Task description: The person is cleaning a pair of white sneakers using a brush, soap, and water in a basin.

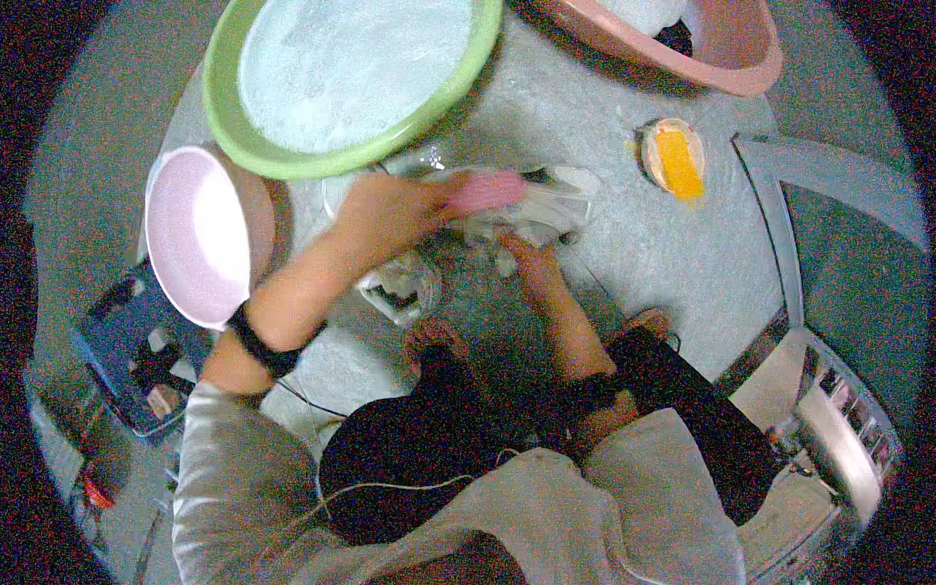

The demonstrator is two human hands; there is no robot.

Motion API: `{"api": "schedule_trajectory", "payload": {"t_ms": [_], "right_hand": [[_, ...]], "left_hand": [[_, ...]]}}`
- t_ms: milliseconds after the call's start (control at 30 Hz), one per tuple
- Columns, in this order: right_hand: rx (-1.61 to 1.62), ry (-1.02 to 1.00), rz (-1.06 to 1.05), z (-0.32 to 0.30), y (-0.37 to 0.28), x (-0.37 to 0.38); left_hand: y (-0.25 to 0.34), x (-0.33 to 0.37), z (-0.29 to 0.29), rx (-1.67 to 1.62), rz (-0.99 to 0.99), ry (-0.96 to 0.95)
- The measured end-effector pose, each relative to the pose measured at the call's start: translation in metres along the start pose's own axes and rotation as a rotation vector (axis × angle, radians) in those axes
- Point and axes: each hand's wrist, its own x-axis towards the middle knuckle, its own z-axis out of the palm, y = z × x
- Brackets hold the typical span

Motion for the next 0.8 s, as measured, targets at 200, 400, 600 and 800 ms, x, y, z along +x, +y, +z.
{"api": "schedule_trajectory", "payload": {"t_ms": [200, 400, 600, 800], "right_hand": [[-0.449, 0.032, -0.293, 0.018, -0.011, -0.008], [-0.203, -0.031, -0.11, -0.004, -0.008, 0.003], [-0.482, 0.241, -0.334, 0.028, -0.005, 0.0], [-1.092, -0.037, -0.258, 0.005, -0.135, -0.051]], "left_hand": [[0.047, 0.046, 0.036, -0.035, 0.127, 0.116], [0.002, 0.002, -0.003, -0.006, 0.002, -0.048], [0.051, 0.065, 0.041, -0.088, 0.144, 0.079], [0.02, 0.02, -0.015, -0.469, -0.059, 0.431]]}}
